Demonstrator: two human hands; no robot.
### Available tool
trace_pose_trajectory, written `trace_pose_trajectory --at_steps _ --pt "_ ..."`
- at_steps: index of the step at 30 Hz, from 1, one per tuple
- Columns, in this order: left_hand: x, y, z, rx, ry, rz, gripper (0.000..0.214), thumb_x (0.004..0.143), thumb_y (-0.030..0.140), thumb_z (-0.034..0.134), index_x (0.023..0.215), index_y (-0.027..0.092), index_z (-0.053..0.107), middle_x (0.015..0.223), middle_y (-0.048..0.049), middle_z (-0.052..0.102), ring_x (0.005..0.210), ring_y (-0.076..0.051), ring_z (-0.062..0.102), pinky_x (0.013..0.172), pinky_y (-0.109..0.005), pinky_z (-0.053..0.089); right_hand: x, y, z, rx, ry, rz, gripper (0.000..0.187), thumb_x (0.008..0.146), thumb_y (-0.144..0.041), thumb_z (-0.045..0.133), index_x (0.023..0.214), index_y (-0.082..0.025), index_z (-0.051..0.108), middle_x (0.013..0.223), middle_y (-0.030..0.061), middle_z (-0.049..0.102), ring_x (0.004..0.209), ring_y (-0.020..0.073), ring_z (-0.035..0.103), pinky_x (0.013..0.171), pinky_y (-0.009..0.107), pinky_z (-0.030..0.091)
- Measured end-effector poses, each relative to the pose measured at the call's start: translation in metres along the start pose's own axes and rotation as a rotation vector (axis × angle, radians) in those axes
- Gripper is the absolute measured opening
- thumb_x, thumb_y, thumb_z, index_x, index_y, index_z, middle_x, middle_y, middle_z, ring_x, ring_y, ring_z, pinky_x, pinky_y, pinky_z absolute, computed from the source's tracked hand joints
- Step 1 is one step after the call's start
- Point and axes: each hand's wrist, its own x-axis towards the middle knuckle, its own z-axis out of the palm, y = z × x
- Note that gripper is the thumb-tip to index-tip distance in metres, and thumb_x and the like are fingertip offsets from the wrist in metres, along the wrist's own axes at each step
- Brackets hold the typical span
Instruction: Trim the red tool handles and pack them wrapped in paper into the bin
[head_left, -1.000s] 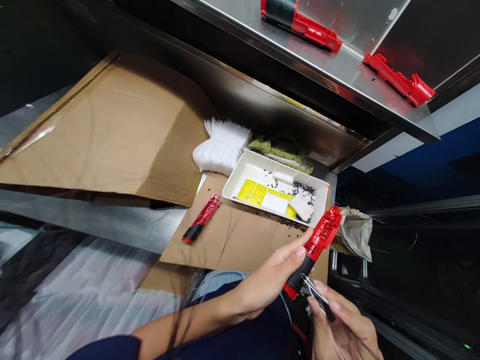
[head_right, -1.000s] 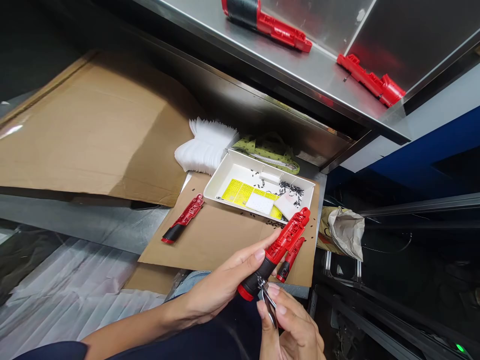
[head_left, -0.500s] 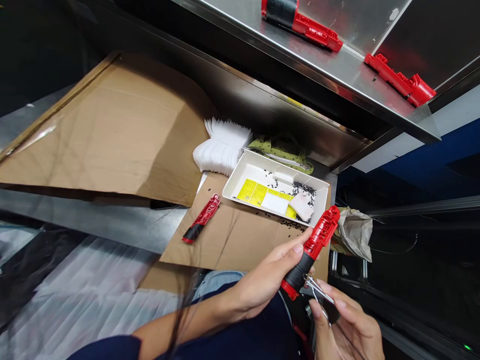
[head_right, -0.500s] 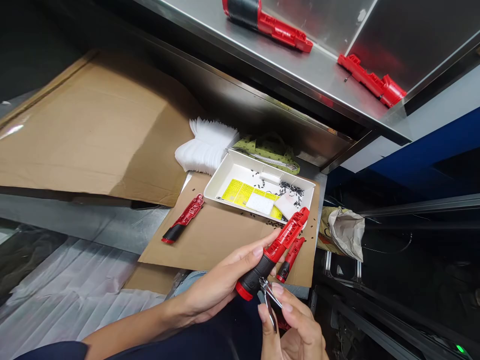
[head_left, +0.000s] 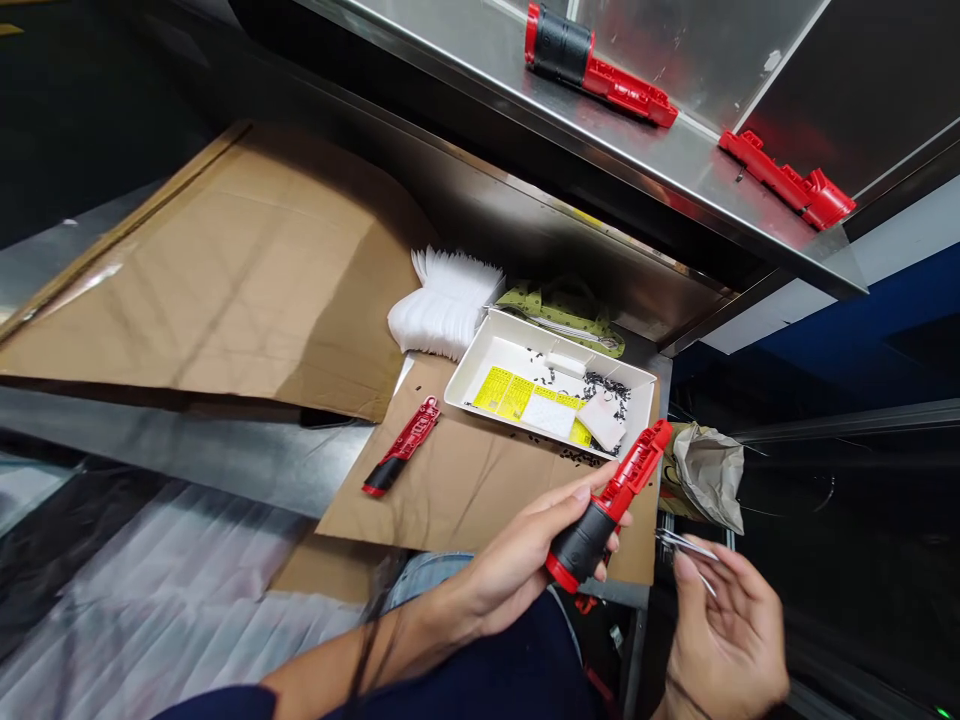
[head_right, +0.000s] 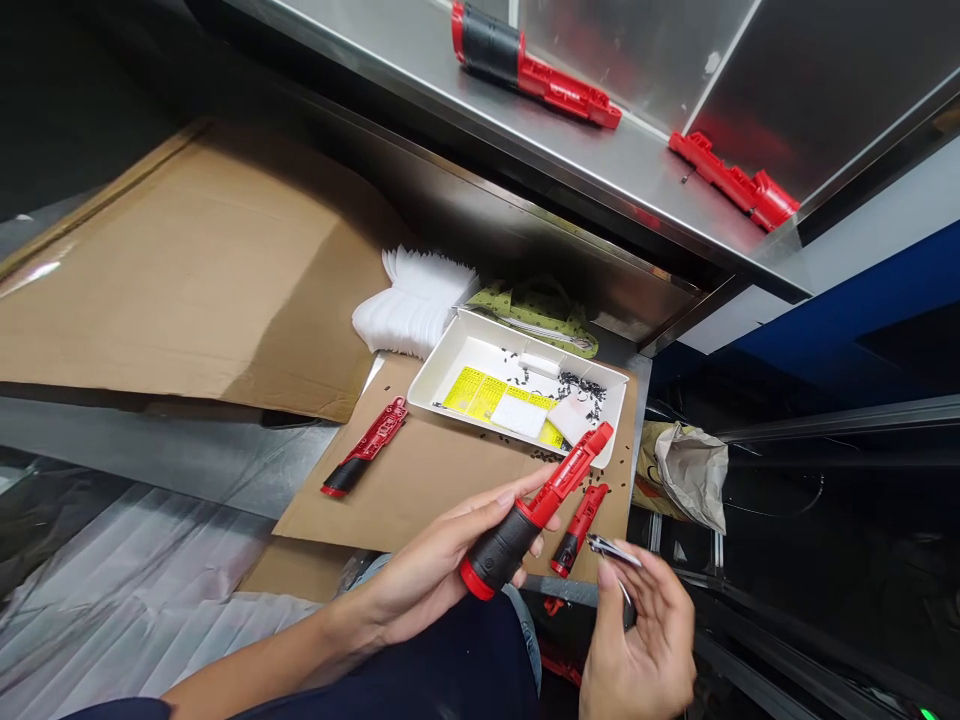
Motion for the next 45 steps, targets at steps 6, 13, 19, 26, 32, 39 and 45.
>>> trace_pose_trajectory --at_steps 6,13,19,26,32,39,45 --pt "0.008 0.011 -0.025 -0.085 0.083 0.187 0.043 0.076 0.046 0.083 0.109 0.02 0.079 0.092 -0.0079 0.075 0.073 -0.014 0.065 0.062 -0.02 0.055 -0.021 0.075 0.071 -0.575 -0.939 0.152 0.02 0.083 -0.011 0.063 0.1 -0.018 0.071 0.085 0.0081 0.077 0.077 0.0245 0.074 0.07 0.032 0.055" --pt "0.019 0.017 -0.059 0.016 0.096 0.362 0.052 0.072 0.055 0.082 0.11 0.02 0.075 0.11 -0.0082 0.076 0.091 -0.018 0.071 0.077 -0.023 0.057 -0.021 0.084 0.089 -0.501 -0.92 0.123 0.035 0.081 -0.017 0.068 0.116 -0.02 0.071 0.112 0.0115 0.073 0.101 0.0277 0.07 0.083 0.035 0.052" --pt "0.027 -0.005 -0.069 0.083 0.007 0.448 0.051 0.075 0.036 0.087 0.119 0.028 0.061 0.137 -0.0087 0.066 0.128 -0.028 0.06 0.113 -0.043 0.043 0.02 0.029 0.037 0.007 -0.694 0.234 0.031 0.094 -0.045 0.059 0.095 -0.02 0.077 0.085 0.0053 0.064 0.078 0.0182 0.062 0.068 0.027 0.049" --pt "0.026 -0.013 -0.071 0.305 -0.238 0.549 0.03 0.093 0.026 0.068 0.116 0.033 0.05 0.147 -0.0065 0.057 0.138 -0.03 0.052 0.117 -0.055 0.037 0.019 -0.011 0.041 0.197 -0.665 0.43 0.031 0.085 -0.052 0.07 0.088 -0.022 0.077 0.075 0.0001 0.051 0.068 0.0136 0.048 0.06 0.024 0.04" --pt "0.025 -0.009 -0.075 0.489 -0.201 0.643 0.031 0.091 0.025 0.07 0.111 0.031 0.046 0.135 -0.0049 0.059 0.136 -0.028 0.054 0.114 -0.048 0.044 0.022 -0.016 0.047 0.357 -0.688 0.565 0.028 0.075 -0.048 0.079 0.075 -0.02 0.075 0.071 -0.0031 0.042 0.06 0.0093 0.036 0.053 0.022 0.032" --pt "0.023 -0.01 -0.072 0.588 -0.19 0.631 0.031 0.092 0.023 0.068 0.101 0.029 0.04 0.129 -0.0018 0.058 0.134 -0.023 0.055 0.111 -0.04 0.047 0.018 -0.015 0.05 0.405 -0.741 0.658 0.032 0.073 -0.05 0.081 0.072 -0.019 0.073 0.071 -0.0028 0.042 0.064 0.0101 0.039 0.056 0.022 0.032" --pt "0.023 -0.009 -0.061 0.622 -0.153 0.551 0.033 0.089 0.035 0.07 0.091 0.027 0.039 0.128 -0.0055 0.06 0.137 -0.026 0.051 0.113 -0.046 0.044 0.018 -0.018 0.053 0.462 -0.689 0.747 0.038 0.065 -0.052 0.084 0.068 -0.017 0.072 0.061 -0.0039 0.044 0.057 0.0087 0.031 0.055 0.022 0.031"
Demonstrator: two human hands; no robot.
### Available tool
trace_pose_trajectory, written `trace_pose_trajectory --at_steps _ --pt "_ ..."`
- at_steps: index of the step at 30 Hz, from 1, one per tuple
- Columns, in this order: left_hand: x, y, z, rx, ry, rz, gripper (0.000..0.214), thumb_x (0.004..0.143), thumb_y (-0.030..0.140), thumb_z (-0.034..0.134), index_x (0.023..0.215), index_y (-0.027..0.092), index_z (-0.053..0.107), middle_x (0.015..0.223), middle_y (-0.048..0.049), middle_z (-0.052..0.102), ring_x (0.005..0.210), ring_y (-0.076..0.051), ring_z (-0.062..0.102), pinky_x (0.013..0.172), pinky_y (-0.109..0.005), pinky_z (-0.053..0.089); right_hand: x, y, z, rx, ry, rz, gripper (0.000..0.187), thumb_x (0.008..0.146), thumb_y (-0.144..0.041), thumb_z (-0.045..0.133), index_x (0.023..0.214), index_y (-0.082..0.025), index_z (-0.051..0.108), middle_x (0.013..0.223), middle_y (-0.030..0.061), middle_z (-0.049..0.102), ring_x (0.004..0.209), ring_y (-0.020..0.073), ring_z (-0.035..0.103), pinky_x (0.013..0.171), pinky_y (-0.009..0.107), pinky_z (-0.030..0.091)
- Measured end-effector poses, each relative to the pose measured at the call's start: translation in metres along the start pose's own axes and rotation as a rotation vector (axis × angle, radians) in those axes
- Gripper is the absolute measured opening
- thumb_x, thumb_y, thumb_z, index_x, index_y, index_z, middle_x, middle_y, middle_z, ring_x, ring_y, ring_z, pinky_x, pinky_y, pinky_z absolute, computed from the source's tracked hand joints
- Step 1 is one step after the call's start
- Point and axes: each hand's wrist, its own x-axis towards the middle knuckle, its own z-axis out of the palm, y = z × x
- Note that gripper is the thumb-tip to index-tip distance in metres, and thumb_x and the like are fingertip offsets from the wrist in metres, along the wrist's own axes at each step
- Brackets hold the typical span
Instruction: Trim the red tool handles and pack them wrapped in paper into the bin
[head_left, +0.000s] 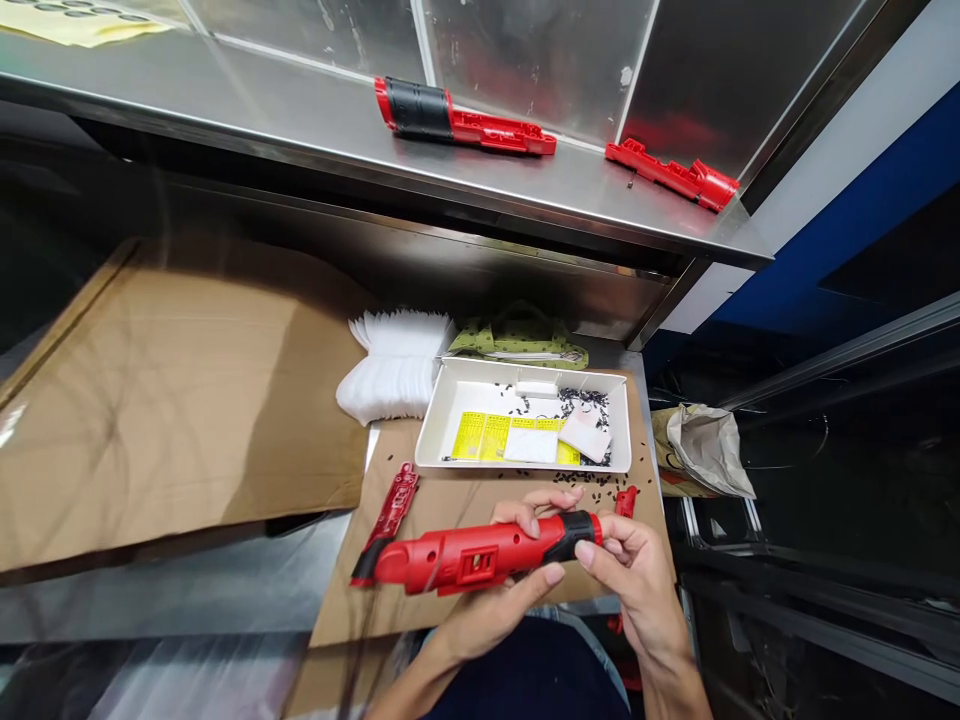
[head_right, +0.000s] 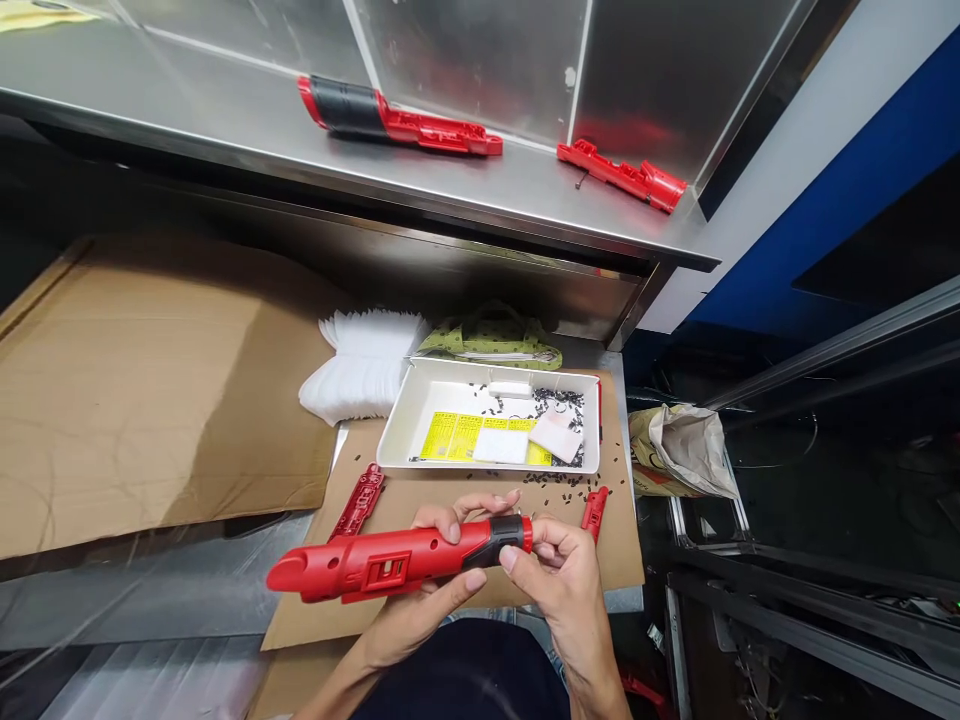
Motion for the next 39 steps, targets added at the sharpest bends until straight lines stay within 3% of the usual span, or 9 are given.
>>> trace_pose_trajectory --at_steps 6,12,19,26,29,32,34,36,39 --pt "0.002 0.007 0.006 -0.005 -0.009 -0.043 0.027 0.087 0.035 0.072 0.089 0.026 0.046 0.13 -0.0057 0.062 0.141 -0.027 0.046 0.12 -0.052 0.034 0.002 0.001 -0.004 0.029 -0.006 0.035 0.044 0.061 -0.054 0.084 0.061 -0.016 0.063 0.056 -0.0068 0.034 0.054 0.0067 0.02 0.05 0.021 0.02" --pt "0.004 0.01 0.01 -0.026 0.0 -0.064 0.02 0.087 0.028 0.071 0.094 0.027 0.052 0.13 -0.0049 0.062 0.138 -0.029 0.048 0.119 -0.054 0.034 0.005 0.002 -0.007 -0.011 -0.028 -0.01 0.045 0.061 -0.059 0.081 0.064 -0.017 0.066 0.058 -0.0028 0.048 0.054 0.0084 0.026 0.052 0.022 0.024" --pt "-0.002 0.008 0.012 0.027 0.005 0.069 0.019 0.089 0.015 0.067 0.097 0.028 0.056 0.135 -0.0026 0.057 0.13 -0.026 0.057 0.114 -0.049 0.043 0.008 0.003 -0.014 -0.069 -0.112 0.017 0.041 0.066 -0.054 0.076 0.065 -0.02 0.055 0.054 -0.009 0.034 0.049 0.0056 0.015 0.046 0.021 0.018" --pt "-0.004 -0.014 0.031 0.138 0.153 0.277 0.014 0.088 0.016 0.066 0.087 0.031 0.067 0.139 0.002 0.056 0.124 -0.031 0.061 0.109 -0.048 0.047 0.01 -0.001 -0.011 -0.215 0.047 -0.049 0.029 0.066 -0.034 0.066 0.056 -0.024 0.04 0.055 -0.0101 0.022 0.05 0.0072 0.019 0.045 0.021 0.024" --pt "-0.003 -0.012 0.024 0.071 0.108 0.154 0.014 0.087 0.016 0.068 0.088 0.03 0.067 0.145 0.0033 0.052 0.13 -0.032 0.058 0.112 -0.047 0.045 0.008 -0.001 -0.018 -0.255 0.034 -0.079 0.026 0.067 -0.037 0.069 0.058 -0.021 0.05 0.058 -0.0081 0.028 0.055 0.0091 0.027 0.051 0.022 0.032" --pt "0.002 -0.008 0.006 -0.1 -0.002 0.007 0.019 0.087 0.018 0.071 0.097 0.029 0.059 0.153 -0.0028 0.046 0.135 -0.035 0.053 0.114 -0.056 0.04 0.003 -0.001 -0.031 -0.283 -0.002 -0.064 0.029 0.069 -0.044 0.075 0.08 -0.019 0.067 0.069 -0.0036 0.042 0.064 0.0125 0.039 0.057 0.023 0.039" --pt "0.005 -0.005 -0.004 -0.278 -0.007 -0.051 0.026 0.086 0.023 0.074 0.101 0.028 0.053 0.156 -0.0069 0.043 0.137 -0.037 0.052 0.115 -0.062 0.035 -0.003 -0.002 -0.038 -0.298 0.065 -0.076 0.036 0.071 -0.048 0.077 0.092 -0.02 0.07 0.076 -0.0016 0.046 0.068 0.014 0.043 0.059 0.023 0.041" --pt "0.007 -0.003 -0.009 -0.428 0.03 -0.109 0.032 0.083 0.025 0.077 0.1 0.028 0.05 0.158 -0.0084 0.041 0.142 -0.038 0.045 0.119 -0.063 0.026 -0.007 -0.004 -0.042 -0.328 0.151 -0.131 0.033 0.076 -0.051 0.075 0.086 -0.02 0.069 0.074 -0.0018 0.045 0.067 0.0137 0.043 0.059 0.023 0.041" --pt "0.008 0.003 -0.01 -0.528 0.073 -0.194 0.035 0.079 0.024 0.081 0.098 0.027 0.052 0.158 -0.0065 0.042 0.147 -0.038 0.036 0.123 -0.06 0.017 -0.012 -0.006 -0.043 -0.408 0.157 -0.223 0.036 0.084 -0.053 0.068 0.07 -0.02 0.063 0.069 -0.0024 0.044 0.062 0.0128 0.042 0.056 0.024 0.037"
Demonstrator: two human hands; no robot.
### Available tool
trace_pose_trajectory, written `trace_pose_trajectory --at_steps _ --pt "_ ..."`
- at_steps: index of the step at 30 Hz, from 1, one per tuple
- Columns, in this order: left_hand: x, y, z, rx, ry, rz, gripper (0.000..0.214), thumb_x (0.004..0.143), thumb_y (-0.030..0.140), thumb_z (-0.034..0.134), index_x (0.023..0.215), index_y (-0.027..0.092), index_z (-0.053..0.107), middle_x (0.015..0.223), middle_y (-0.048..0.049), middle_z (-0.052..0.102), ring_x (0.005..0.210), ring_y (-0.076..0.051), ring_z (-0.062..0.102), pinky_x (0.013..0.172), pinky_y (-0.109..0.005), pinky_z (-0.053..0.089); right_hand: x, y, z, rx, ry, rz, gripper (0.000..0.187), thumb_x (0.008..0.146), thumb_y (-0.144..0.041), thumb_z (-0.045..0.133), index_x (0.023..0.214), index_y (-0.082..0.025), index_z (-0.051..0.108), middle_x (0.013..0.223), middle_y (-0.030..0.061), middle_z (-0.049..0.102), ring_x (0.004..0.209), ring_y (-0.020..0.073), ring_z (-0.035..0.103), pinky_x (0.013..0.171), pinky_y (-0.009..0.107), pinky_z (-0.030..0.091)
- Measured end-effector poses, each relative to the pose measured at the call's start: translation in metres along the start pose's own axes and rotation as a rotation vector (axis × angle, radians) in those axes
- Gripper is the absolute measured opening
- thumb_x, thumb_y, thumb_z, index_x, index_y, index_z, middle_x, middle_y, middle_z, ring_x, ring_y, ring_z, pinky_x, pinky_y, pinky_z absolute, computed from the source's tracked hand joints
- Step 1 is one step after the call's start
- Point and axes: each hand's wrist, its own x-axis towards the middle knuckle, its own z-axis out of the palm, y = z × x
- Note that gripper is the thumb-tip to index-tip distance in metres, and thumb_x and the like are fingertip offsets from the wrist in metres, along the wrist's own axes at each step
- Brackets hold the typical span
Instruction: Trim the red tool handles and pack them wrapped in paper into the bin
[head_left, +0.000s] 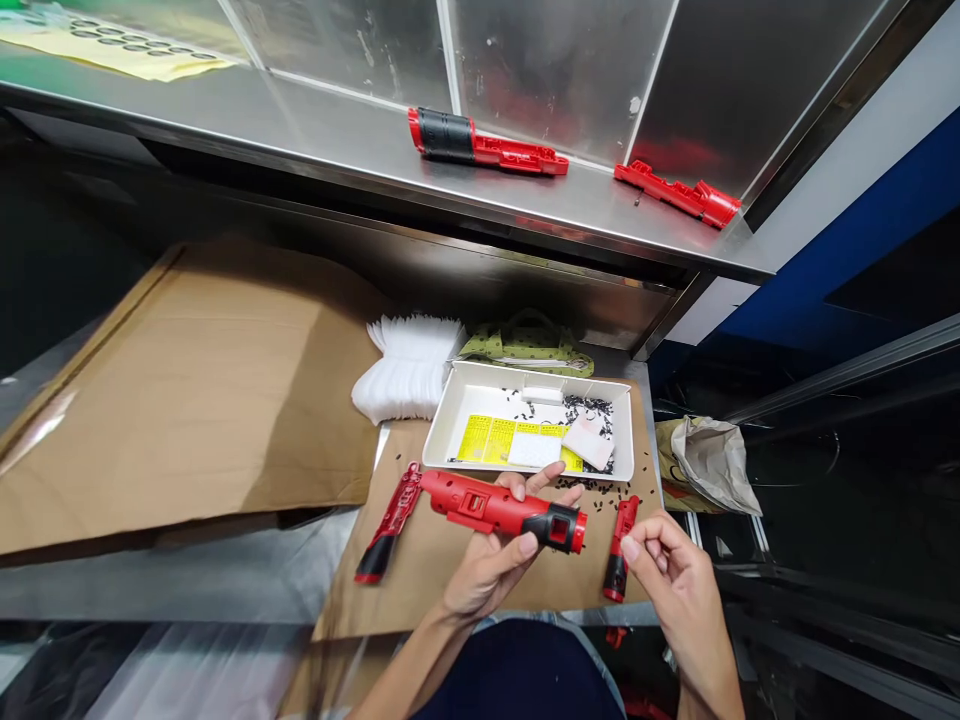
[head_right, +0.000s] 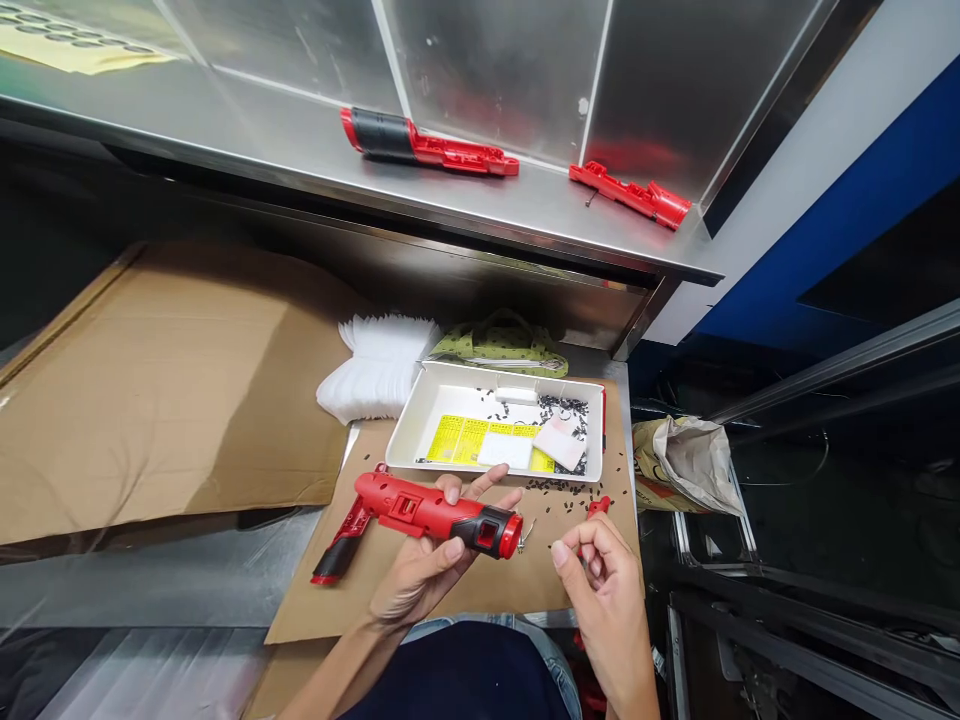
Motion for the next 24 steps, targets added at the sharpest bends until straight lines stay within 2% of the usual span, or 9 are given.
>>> trace_pose_trajectory --at_steps 5,8,11,14,17,21,24 --pt "-0.002 0.004 0.007 -0.028 0.02 -0.04 0.038 0.076 0.027 0.085 0.1 0.027 0.055 0.148 -0.0052 0.053 0.147 -0.035 0.038 0.124 -0.057 0.018 -0.002 0.001 0.005 -0.077 -0.082 -0.108 0.044 0.093 -0.053 0.059 0.064 -0.02 0.061 0.066 -0.0008 0.049 0.061 0.0134 0.046 0.056 0.026 0.035" --pt "0.0 0.004 0.007 -0.007 0.057 -0.006 0.036 0.076 0.027 0.085 0.099 0.028 0.057 0.137 -0.0022 0.061 0.143 -0.033 0.045 0.124 -0.055 0.02 0.004 0.004 0.011 -0.091 -0.015 -0.127 0.053 0.095 -0.056 0.054 0.057 -0.02 0.056 0.062 -0.0012 0.046 0.058 0.0131 0.044 0.055 0.027 0.033" --pt "0.003 0.007 0.004 0.142 0.069 0.055 0.041 0.076 0.034 0.084 0.108 0.027 0.06 0.129 -0.0063 0.066 0.14 -0.033 0.049 0.123 -0.054 0.025 0.015 0.009 0.011 -0.134 0.093 -0.129 0.058 0.096 -0.059 0.049 0.052 -0.021 0.049 0.06 -0.0016 0.044 0.057 0.0128 0.042 0.056 0.027 0.032" --pt "0.005 0.014 -0.002 0.353 0.104 0.084 0.048 0.079 0.041 0.081 0.12 0.024 0.062 0.118 -0.0093 0.072 0.132 -0.034 0.057 0.121 -0.056 0.031 0.026 0.017 0.007 -0.197 0.153 -0.122 0.049 0.093 -0.058 0.056 0.061 -0.02 0.056 0.064 -0.0021 0.046 0.059 0.0131 0.041 0.057 0.027 0.033" --pt "0.004 0.017 -0.006 0.485 0.183 0.122 0.044 0.077 0.039 0.082 0.116 0.024 0.067 0.117 -0.0092 0.073 0.131 -0.033 0.057 0.122 -0.054 0.031 0.029 0.021 0.006 -0.145 0.107 -0.096 0.037 0.09 -0.055 0.062 0.081 -0.02 0.069 0.075 0.0001 0.053 0.066 0.0147 0.047 0.061 0.027 0.038" --pt "0.0 0.005 -0.005 0.313 0.228 0.181 0.048 0.07 0.036 0.088 0.112 0.024 0.066 0.121 -0.0086 0.072 0.133 -0.034 0.055 0.122 -0.054 0.031 0.019 0.01 0.018 -0.033 -0.03 -0.103 0.032 0.086 -0.052 0.068 0.087 -0.022 0.076 0.096 0.006 0.059 0.085 0.0195 0.057 0.068 0.028 0.045" --pt "-0.002 -0.009 -0.002 0.147 0.217 0.172 0.046 0.069 0.034 0.089 0.108 0.027 0.065 0.122 -0.0047 0.071 0.13 -0.033 0.058 0.117 -0.055 0.038 0.01 -0.011 0.029 -0.04 0.019 -0.161 0.027 0.082 -0.05 0.072 0.087 -0.024 0.078 0.119 0.0092 0.057 0.114 0.0269 0.055 0.092 0.035 0.046"
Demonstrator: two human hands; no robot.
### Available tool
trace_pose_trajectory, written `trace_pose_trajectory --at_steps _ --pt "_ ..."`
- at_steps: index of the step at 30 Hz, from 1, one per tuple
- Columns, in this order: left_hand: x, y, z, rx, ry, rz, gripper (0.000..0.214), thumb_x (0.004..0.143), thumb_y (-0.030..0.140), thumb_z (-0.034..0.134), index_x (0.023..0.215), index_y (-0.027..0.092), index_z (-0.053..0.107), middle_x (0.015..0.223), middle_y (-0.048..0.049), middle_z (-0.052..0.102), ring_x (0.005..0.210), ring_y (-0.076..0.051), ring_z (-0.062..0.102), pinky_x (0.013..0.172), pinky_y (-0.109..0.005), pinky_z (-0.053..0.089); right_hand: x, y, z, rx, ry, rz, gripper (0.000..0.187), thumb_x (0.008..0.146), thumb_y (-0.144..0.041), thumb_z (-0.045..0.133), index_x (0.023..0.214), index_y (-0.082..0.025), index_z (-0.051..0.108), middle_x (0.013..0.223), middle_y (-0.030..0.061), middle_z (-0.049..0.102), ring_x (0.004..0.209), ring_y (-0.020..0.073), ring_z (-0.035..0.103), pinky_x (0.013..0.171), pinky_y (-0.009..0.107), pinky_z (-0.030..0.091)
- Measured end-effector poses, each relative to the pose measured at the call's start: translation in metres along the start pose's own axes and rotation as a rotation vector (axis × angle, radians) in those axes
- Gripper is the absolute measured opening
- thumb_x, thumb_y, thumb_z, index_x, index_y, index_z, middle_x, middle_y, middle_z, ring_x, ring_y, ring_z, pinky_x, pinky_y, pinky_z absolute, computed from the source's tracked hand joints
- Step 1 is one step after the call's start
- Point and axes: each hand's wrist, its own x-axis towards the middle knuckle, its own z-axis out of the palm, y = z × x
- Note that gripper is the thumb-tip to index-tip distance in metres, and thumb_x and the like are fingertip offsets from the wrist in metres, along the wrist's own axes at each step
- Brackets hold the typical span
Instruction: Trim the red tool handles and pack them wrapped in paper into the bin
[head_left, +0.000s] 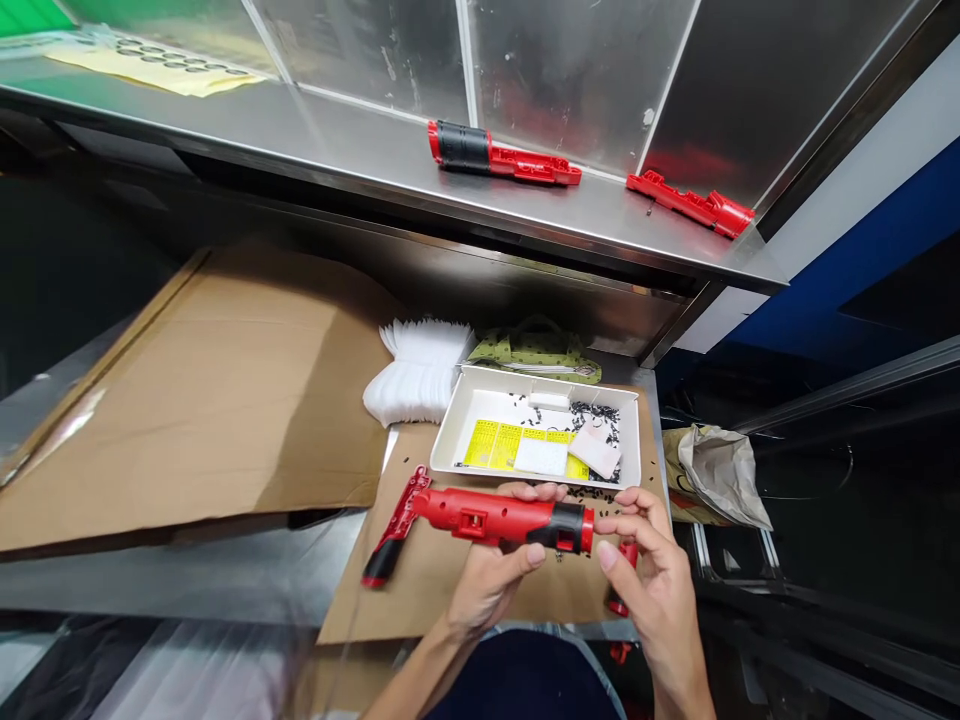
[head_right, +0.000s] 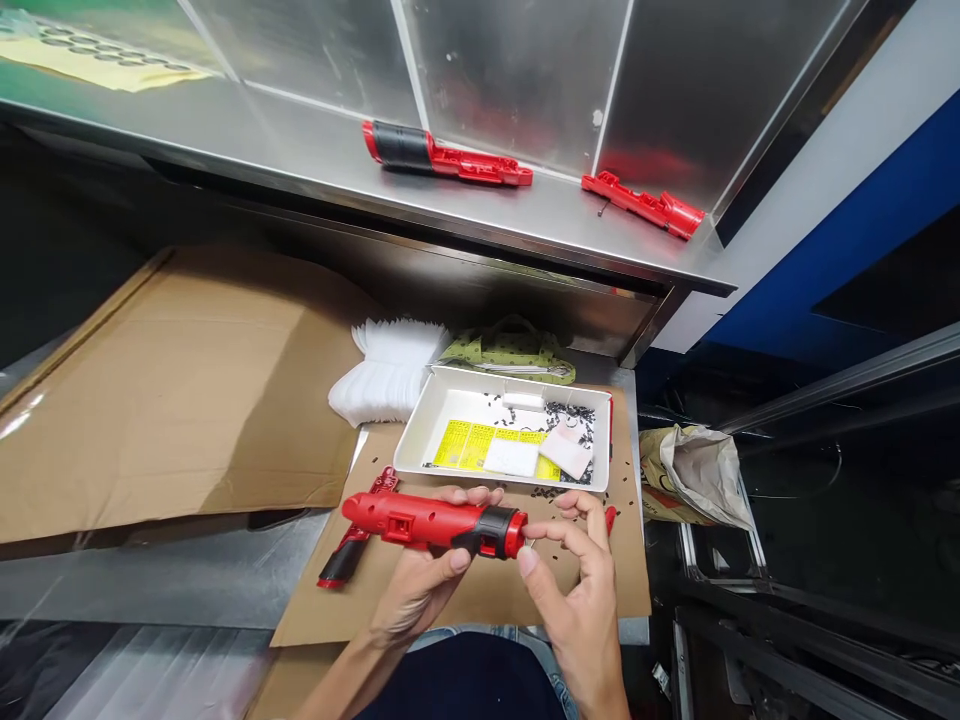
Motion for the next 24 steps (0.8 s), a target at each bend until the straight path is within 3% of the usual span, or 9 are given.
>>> trace_pose_trajectory --at_steps 2,7,11,17,21,24 --pt "-0.001 -0.005 0.001 -0.06 -0.043 -0.017 0.041 0.069 0.032 0.09 0.103 0.031 0.066 0.126 -0.0004 0.07 0.131 -0.032 0.057 0.115 -0.053 0.041 -0.001 -0.015 0.004 -0.039 0.034 -0.057 0.022 0.08 -0.047 0.075 0.085 -0.025 0.078 0.129 0.0092 0.055 0.124 0.0294 0.051 0.101 0.038 0.042" --pt "0.0 -0.008 0.001 -0.101 -0.137 -0.019 0.038 0.072 0.031 0.088 0.102 0.035 0.066 0.131 0.0051 0.068 0.133 -0.03 0.056 0.116 -0.049 0.041 -0.001 -0.034 0.007 -0.124 0.039 -0.134 0.011 0.077 -0.036 0.074 0.076 -0.026 0.078 0.134 0.0091 0.056 0.117 0.0303 0.056 0.093 0.039 0.044" --pt "-0.001 -0.009 0.004 -0.099 -0.108 0.021 0.038 0.071 0.03 0.089 0.102 0.031 0.067 0.131 0.0014 0.069 0.131 -0.03 0.058 0.114 -0.047 0.045 -0.002 -0.037 0.013 -0.151 0.02 -0.121 0.011 0.078 -0.032 0.069 0.08 -0.027 0.079 0.136 0.0087 0.057 0.119 0.0305 0.055 0.098 0.041 0.042" --pt "-0.006 -0.008 0.009 -0.021 -0.036 0.072 0.037 0.072 0.029 0.088 0.101 0.027 0.065 0.129 -0.0041 0.069 0.129 -0.032 0.06 0.114 -0.051 0.044 0.0 -0.039 0.013 -0.146 -0.039 -0.04 0.012 0.077 -0.027 0.067 0.08 -0.026 0.079 0.137 0.0062 0.057 0.12 0.0261 0.056 0.098 0.034 0.043" --pt "-0.003 -0.018 -0.001 0.074 -0.101 0.133 0.035 0.074 0.031 0.086 0.101 0.026 0.063 0.129 -0.007 0.068 0.129 -0.032 0.059 0.112 -0.05 0.046 0.003 -0.034 0.01 -0.119 -0.008 -0.039 0.011 0.076 -0.026 0.067 0.076 -0.026 0.078 0.137 0.0062 0.057 0.12 0.0267 0.057 0.099 0.035 0.045" --pt "0.0 -0.025 -0.008 0.112 -0.129 0.14 0.034 0.076 0.034 0.083 0.102 0.026 0.062 0.13 -0.0084 0.067 0.131 -0.034 0.057 0.112 -0.051 0.046 0.007 -0.028 0.006 -0.081 -0.102 -0.031 0.011 0.075 -0.026 0.069 0.079 -0.026 0.079 0.14 0.006 0.057 0.125 0.028 0.055 0.099 0.036 0.047"
